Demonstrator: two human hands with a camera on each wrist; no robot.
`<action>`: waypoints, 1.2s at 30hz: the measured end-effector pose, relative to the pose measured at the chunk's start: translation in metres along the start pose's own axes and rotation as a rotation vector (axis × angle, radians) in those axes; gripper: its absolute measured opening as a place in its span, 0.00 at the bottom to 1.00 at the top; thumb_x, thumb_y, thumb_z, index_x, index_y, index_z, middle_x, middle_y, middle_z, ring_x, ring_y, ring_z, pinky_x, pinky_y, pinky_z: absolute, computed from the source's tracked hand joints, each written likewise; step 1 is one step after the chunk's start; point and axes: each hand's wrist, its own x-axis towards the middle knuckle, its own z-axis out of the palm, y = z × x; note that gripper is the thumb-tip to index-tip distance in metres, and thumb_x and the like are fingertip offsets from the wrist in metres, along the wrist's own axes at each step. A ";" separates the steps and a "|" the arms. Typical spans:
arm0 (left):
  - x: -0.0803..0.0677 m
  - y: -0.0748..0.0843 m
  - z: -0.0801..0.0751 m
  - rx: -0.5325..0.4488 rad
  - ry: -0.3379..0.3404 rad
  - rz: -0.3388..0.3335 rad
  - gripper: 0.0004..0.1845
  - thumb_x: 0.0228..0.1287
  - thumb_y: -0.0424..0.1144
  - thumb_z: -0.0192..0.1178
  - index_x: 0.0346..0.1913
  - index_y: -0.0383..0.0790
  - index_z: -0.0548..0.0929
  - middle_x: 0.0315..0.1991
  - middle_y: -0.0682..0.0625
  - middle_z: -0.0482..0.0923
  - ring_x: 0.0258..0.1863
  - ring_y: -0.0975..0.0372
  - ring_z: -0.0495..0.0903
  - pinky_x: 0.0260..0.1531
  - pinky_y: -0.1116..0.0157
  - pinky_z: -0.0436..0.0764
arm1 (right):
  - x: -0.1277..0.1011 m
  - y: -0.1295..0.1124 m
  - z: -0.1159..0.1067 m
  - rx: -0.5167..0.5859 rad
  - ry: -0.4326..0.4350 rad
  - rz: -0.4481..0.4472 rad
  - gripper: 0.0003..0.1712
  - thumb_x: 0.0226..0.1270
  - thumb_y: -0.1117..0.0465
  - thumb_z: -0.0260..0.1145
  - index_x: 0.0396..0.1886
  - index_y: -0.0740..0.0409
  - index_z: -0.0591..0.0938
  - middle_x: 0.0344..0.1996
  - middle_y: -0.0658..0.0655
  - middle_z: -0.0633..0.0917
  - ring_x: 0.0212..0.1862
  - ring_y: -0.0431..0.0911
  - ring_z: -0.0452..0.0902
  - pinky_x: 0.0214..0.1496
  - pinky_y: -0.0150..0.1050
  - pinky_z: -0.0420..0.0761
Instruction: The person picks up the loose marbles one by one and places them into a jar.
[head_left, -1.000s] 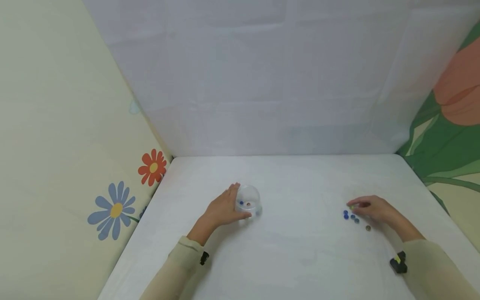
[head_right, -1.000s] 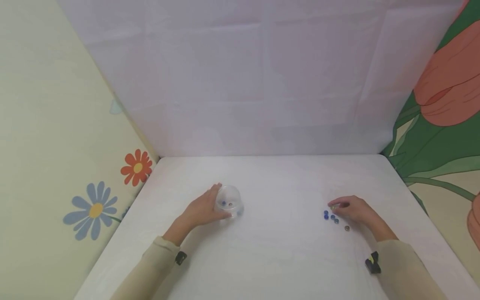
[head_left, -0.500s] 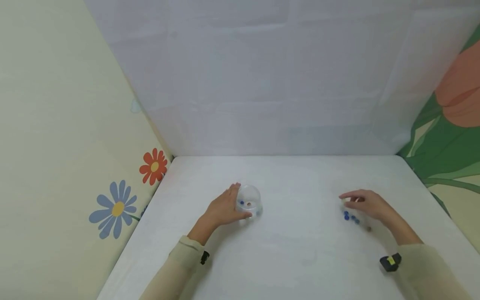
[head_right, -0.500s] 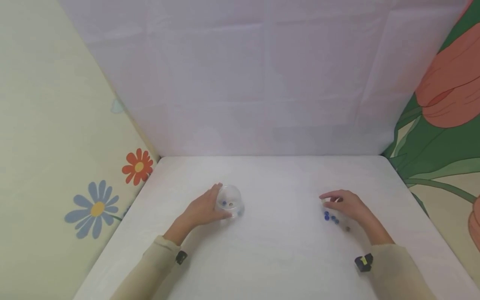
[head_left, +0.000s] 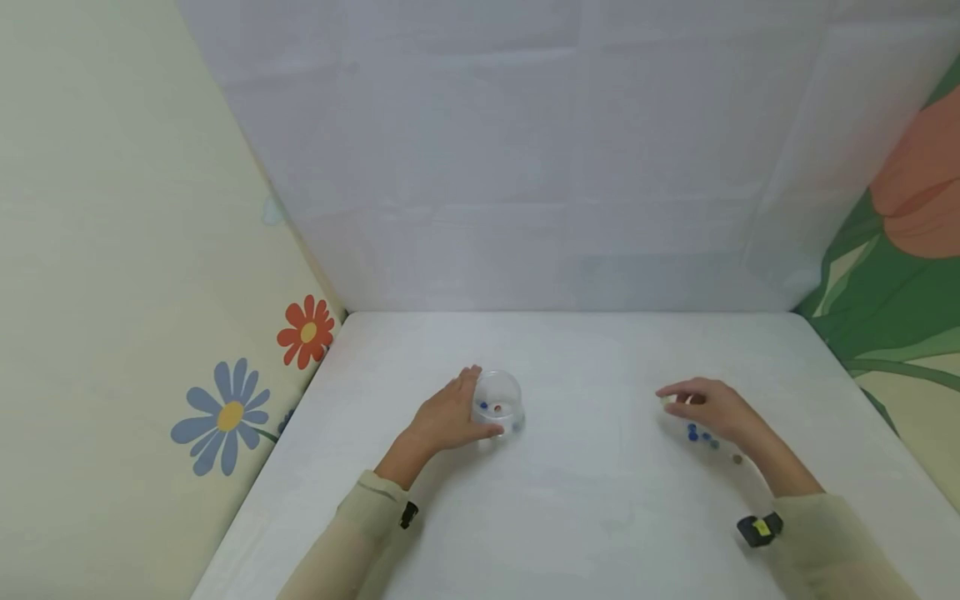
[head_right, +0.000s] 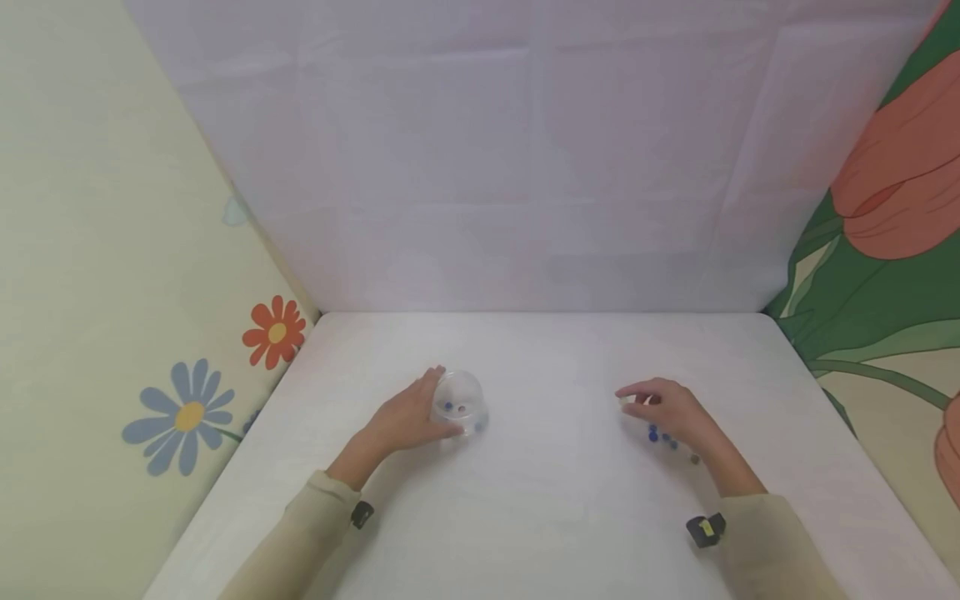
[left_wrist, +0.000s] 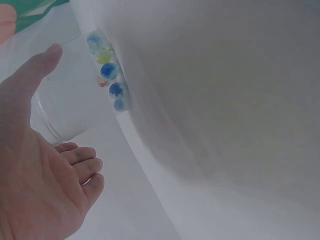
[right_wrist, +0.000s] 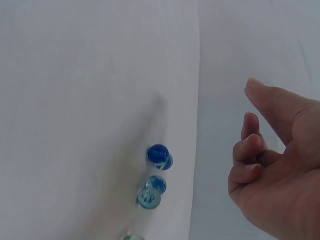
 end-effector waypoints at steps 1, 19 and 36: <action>0.000 0.000 0.000 0.001 -0.002 -0.001 0.62 0.55 0.70 0.67 0.81 0.37 0.51 0.79 0.37 0.55 0.76 0.46 0.60 0.69 0.47 0.69 | 0.000 -0.003 0.001 0.000 0.002 -0.003 0.20 0.71 0.56 0.68 0.59 0.59 0.84 0.40 0.57 0.82 0.39 0.48 0.74 0.36 0.39 0.75; -0.002 0.000 -0.001 -0.008 0.007 -0.002 0.61 0.56 0.69 0.68 0.80 0.37 0.51 0.78 0.37 0.56 0.76 0.46 0.61 0.67 0.46 0.70 | 0.007 -0.046 0.031 0.036 0.033 -0.132 0.16 0.70 0.57 0.69 0.54 0.56 0.87 0.40 0.55 0.83 0.40 0.46 0.74 0.37 0.38 0.74; -0.004 0.004 -0.003 -0.008 -0.004 -0.017 0.61 0.56 0.68 0.68 0.81 0.38 0.51 0.78 0.37 0.56 0.76 0.46 0.61 0.67 0.47 0.70 | 0.020 -0.082 0.048 0.099 0.007 -0.269 0.15 0.69 0.58 0.70 0.52 0.54 0.88 0.39 0.53 0.83 0.39 0.44 0.74 0.35 0.36 0.75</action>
